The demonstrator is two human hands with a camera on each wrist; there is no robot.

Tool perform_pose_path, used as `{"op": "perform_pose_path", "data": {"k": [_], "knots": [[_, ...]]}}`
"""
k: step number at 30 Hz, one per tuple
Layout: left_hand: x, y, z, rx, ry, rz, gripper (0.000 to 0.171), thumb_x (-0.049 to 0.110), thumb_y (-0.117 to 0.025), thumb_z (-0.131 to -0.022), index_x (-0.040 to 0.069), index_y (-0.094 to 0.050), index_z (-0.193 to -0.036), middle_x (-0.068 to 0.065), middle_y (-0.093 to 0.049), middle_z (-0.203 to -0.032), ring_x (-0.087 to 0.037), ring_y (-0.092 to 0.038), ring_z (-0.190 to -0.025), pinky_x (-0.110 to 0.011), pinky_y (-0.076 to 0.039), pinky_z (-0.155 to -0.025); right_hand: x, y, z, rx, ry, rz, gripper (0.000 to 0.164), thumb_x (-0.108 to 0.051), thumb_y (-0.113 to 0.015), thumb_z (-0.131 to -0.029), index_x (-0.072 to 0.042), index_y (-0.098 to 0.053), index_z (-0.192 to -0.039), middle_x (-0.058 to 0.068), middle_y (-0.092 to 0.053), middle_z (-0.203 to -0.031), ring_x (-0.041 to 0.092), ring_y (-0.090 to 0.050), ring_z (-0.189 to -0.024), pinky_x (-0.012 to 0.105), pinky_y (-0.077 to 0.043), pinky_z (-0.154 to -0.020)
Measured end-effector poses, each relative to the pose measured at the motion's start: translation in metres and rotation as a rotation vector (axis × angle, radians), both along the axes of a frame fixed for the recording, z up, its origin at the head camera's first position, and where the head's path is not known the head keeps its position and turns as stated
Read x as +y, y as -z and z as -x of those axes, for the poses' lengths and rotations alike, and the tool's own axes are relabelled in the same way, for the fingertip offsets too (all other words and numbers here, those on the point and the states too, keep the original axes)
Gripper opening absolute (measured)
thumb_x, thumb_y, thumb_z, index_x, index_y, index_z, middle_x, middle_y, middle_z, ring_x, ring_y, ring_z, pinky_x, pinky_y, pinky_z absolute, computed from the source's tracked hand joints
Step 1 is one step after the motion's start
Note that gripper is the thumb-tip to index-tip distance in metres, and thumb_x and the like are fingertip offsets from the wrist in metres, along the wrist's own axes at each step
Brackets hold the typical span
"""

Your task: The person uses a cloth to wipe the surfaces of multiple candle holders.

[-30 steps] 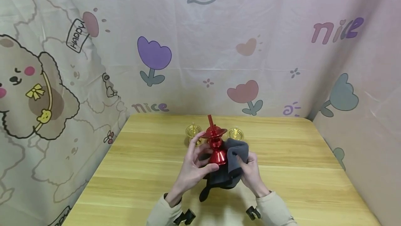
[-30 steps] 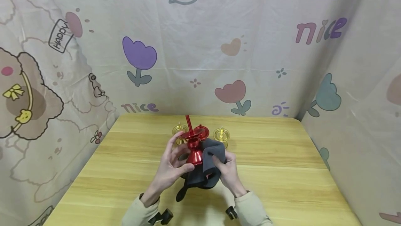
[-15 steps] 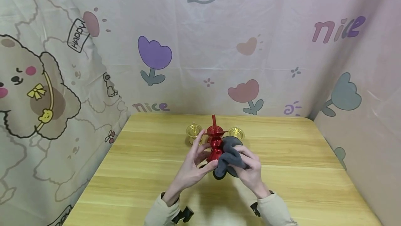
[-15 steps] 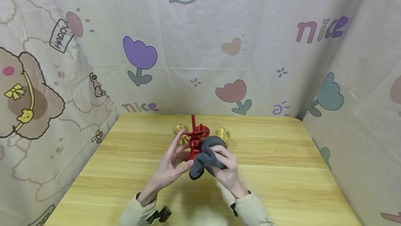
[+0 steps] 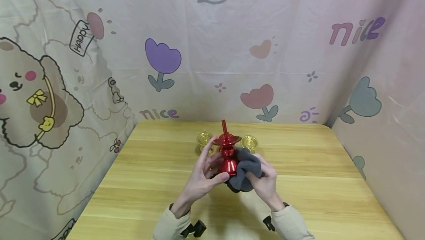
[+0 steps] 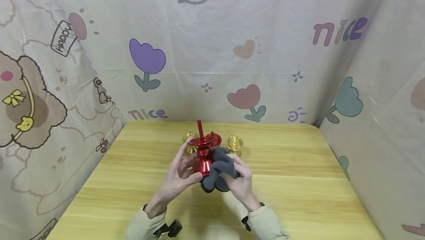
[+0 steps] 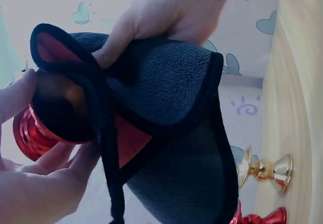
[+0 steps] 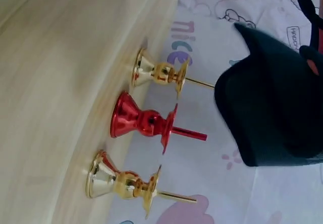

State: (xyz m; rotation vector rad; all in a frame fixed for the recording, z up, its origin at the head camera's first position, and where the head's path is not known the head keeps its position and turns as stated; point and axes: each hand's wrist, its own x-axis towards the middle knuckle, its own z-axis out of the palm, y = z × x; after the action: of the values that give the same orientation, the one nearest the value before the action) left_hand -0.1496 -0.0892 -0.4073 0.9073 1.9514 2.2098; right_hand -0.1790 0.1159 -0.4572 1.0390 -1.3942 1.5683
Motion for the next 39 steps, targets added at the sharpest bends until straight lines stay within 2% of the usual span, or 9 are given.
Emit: {"op": "perform_pose_path", "data": {"k": [4,8,11,17,23,28,30,35,39], "knots": [[-0.002,-0.001,0.002,-0.035,0.035,0.027,0.094,0.012,-0.073,-0.092,0.025,-0.012,-0.162,-0.028,-0.047,-0.150,-0.016,-0.055,-0.132,-0.032,-0.053,-0.102,0.000,-0.002,0.001,0.116,0.078,-0.034,0.009,0.004,-0.073,-0.086,0.005,-0.075,-0.095,0.014,-0.071,-0.102,0.016,-0.068,-0.098,0.021,-0.053,-0.091],[-0.004,-0.003,0.004,-0.060,-0.017,0.101,0.096,0.022,-0.080,-0.088,0.028,-0.018,-0.161,-0.021,-0.050,-0.146,-0.022,-0.055,-0.124,-0.032,-0.055,-0.098,-0.001,-0.011,0.001,0.322,0.214,-0.123,0.016,-0.007,-0.070,-0.094,0.008,-0.073,-0.092,0.021,-0.067,-0.090,0.026,-0.065,-0.089,0.027,-0.054,-0.090],[-0.004,-0.003,0.005,-0.041,-0.065,0.121,0.097,0.026,-0.083,-0.085,0.027,-0.022,-0.161,-0.020,-0.053,-0.140,-0.025,-0.058,-0.117,-0.033,-0.056,-0.095,-0.002,-0.019,0.000,0.392,0.245,-0.146,0.017,-0.005,-0.068,-0.095,0.010,-0.072,-0.090,0.022,-0.065,-0.088,0.029,-0.064,-0.086,0.031,-0.055,-0.088],[-0.002,-0.002,0.002,0.057,-0.121,0.061,0.102,0.024,-0.084,-0.084,0.020,-0.018,-0.163,-0.026,-0.057,-0.132,-0.015,-0.063,-0.106,-0.031,-0.059,-0.090,-0.005,-0.018,0.000,0.312,0.152,-0.060,0.018,-0.006,-0.070,-0.093,0.012,-0.072,-0.093,0.022,-0.068,-0.096,0.025,-0.065,-0.098,0.028,-0.053,-0.096],[0.001,-0.002,-0.001,0.155,-0.165,0.021,0.106,0.007,-0.082,-0.083,0.017,-0.013,-0.163,-0.033,-0.064,-0.119,-0.007,-0.065,-0.105,-0.030,-0.060,-0.088,-0.006,-0.009,0.001,0.203,0.117,0.000,0.016,-0.006,-0.071,-0.092,0.009,-0.072,-0.092,0.017,-0.069,-0.102,0.018,-0.066,-0.101,0.024,-0.053,-0.097],[0.000,0.000,0.000,0.156,-0.126,0.039,0.096,0.007,-0.079,-0.086,0.015,-0.021,-0.162,-0.034,-0.063,-0.125,-0.005,-0.065,-0.110,-0.032,-0.059,-0.091,-0.004,-0.004,0.000,0.061,0.075,0.020,0.009,0.001,-0.072,-0.089,0.010,-0.072,-0.089,0.010,-0.072,-0.107,0.011,-0.069,-0.101,0.019,-0.054,-0.090],[-0.001,-0.001,0.001,0.113,-0.104,0.075,0.093,0.012,-0.077,-0.089,0.018,-0.020,-0.162,-0.031,-0.062,-0.129,-0.012,-0.065,-0.115,-0.034,-0.058,-0.095,-0.003,-0.003,0.000,0.038,0.061,0.026,0.007,0.003,-0.071,-0.088,0.009,-0.073,-0.090,0.010,-0.073,-0.108,0.011,-0.069,-0.101,0.019,-0.054,-0.089],[0.001,-0.004,0.003,-0.004,-0.079,0.169,0.100,0.020,-0.077,-0.091,0.023,-0.009,-0.164,-0.022,-0.054,-0.138,-0.031,-0.058,-0.123,-0.037,-0.056,-0.098,-0.004,-0.001,0.004,0.166,0.136,-0.006,0.010,-0.002,-0.071,-0.091,0.007,-0.075,-0.092,0.018,-0.071,-0.100,0.017,-0.068,-0.099,0.021,-0.053,-0.093],[0.002,-0.004,0.003,-0.004,-0.137,0.180,0.103,0.018,-0.081,-0.087,0.021,-0.011,-0.164,-0.021,-0.058,-0.127,-0.022,-0.059,-0.116,-0.038,-0.057,-0.097,-0.004,-0.007,0.005,0.270,0.188,-0.060,0.017,-0.007,-0.070,-0.093,0.009,-0.074,-0.094,0.021,-0.069,-0.096,0.024,-0.067,-0.099,0.025,-0.053,-0.097]]}}
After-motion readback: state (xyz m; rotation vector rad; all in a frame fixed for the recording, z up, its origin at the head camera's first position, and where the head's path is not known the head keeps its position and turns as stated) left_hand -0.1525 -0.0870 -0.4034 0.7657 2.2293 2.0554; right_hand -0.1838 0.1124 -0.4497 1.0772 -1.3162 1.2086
